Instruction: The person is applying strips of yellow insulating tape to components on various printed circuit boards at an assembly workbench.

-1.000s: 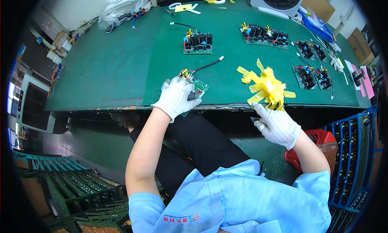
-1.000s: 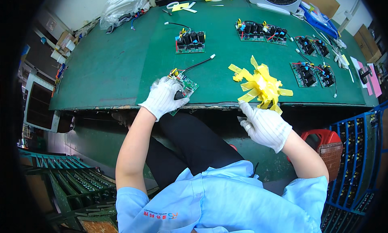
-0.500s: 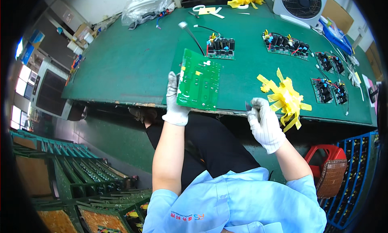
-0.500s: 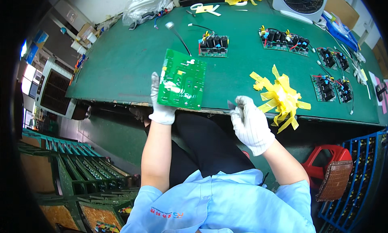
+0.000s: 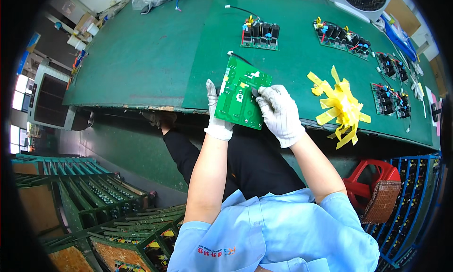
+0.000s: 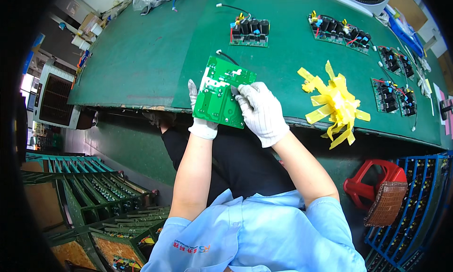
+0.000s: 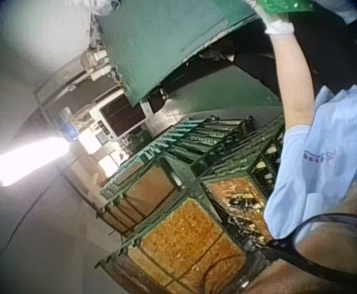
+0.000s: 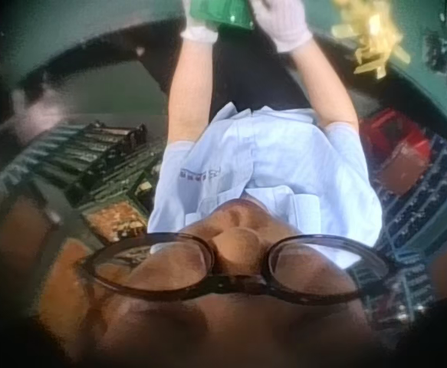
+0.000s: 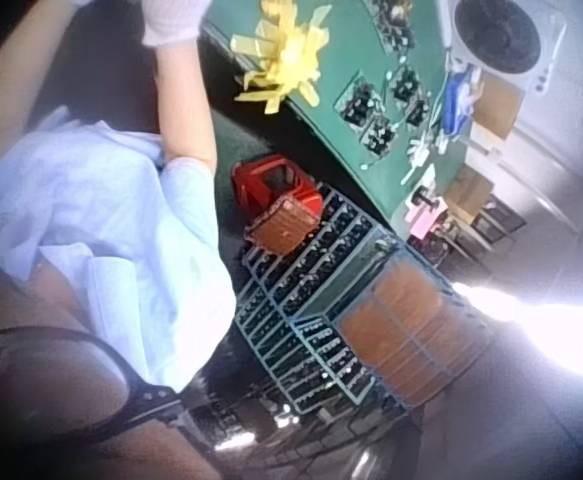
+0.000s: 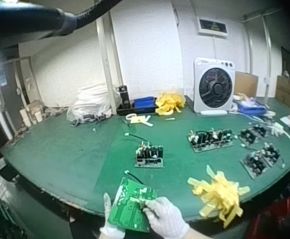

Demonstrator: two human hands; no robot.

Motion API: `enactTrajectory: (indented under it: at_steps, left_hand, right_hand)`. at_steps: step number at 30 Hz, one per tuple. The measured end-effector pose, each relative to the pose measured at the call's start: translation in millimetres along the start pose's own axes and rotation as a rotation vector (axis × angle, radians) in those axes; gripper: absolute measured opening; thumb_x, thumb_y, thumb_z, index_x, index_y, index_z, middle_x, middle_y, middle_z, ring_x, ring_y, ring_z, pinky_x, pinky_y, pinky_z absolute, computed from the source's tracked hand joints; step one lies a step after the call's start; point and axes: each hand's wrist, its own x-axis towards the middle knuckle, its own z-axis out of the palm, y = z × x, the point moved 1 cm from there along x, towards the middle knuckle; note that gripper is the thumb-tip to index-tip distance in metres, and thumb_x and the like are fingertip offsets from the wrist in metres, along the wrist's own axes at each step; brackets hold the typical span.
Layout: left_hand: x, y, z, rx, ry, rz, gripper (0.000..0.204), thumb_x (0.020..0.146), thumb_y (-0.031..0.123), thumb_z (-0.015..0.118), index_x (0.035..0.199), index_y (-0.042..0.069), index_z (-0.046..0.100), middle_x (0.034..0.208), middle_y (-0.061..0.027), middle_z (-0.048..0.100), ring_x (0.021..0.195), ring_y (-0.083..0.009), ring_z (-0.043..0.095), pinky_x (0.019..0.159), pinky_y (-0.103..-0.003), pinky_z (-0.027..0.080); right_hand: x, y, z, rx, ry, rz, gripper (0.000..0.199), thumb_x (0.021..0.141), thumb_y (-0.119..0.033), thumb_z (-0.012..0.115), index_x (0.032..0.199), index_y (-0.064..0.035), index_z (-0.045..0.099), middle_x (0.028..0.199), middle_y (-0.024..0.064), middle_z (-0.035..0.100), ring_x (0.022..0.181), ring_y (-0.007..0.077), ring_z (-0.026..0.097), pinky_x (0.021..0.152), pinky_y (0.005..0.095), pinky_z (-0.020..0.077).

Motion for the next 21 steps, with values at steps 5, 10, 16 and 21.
enactTrajectory:
  at_steps: [5, 10, 16, 21]
  left_hand:
    - [5.7, 4.8, -17.7, -0.417, -0.222, -0.103, 0.090, 0.087, 0.075, 0.043, 0.148, 0.009, 0.035, 0.140, -0.0189, 0.048, 0.122, -0.0344, 0.053, 0.102, -0.053, 0.045]
    - [7.5, 4.0, -17.4, -0.386, -0.241, -0.175, 0.087, 0.088, 0.074, 0.040, 0.143, 0.006, 0.040, 0.128, -0.0203, 0.056, 0.111, -0.0340, 0.060, 0.095, -0.052, 0.050]
    - [8.0, 4.5, -17.8, -0.383, -0.178, -0.175, 0.086, 0.088, 0.073, 0.042, 0.143, 0.007, 0.040, 0.129, -0.0204, 0.055, 0.110, -0.0336, 0.060, 0.094, -0.052, 0.050]
    - [9.0, 4.3, -19.2, -0.358, -0.188, -0.159, 0.086, 0.088, 0.073, 0.044, 0.144, 0.007, 0.040, 0.131, -0.0205, 0.054, 0.110, -0.0334, 0.060, 0.095, -0.052, 0.050]
  right_hand:
    - [13.2, 2.5, 4.3, -0.049, -0.067, -0.127, 0.024, 0.078, -0.003, 0.071, 0.102, -0.0045, 0.067, 0.088, 0.0119, 0.063, 0.076, 0.0295, 0.064, 0.064, 0.0362, 0.0532]
    - [15.0, 8.1, 7.8, 0.011, -0.086, -0.153, 0.023, 0.077, -0.001, 0.071, 0.099, -0.0040, 0.067, 0.084, 0.0121, 0.063, 0.076, 0.0291, 0.064, 0.064, 0.0362, 0.0532]
    - [13.8, 10.8, 9.3, 0.032, -0.081, -0.140, 0.021, 0.076, 0.000, 0.071, 0.097, -0.0021, 0.066, 0.085, 0.0130, 0.062, 0.076, 0.0292, 0.064, 0.064, 0.0360, 0.0527]
    - [13.8, 12.2, 9.1, 0.029, -0.094, -0.161, 0.021, 0.076, 0.001, 0.071, 0.096, -0.0020, 0.066, 0.086, 0.0131, 0.062, 0.076, 0.0293, 0.064, 0.065, 0.0357, 0.0526]
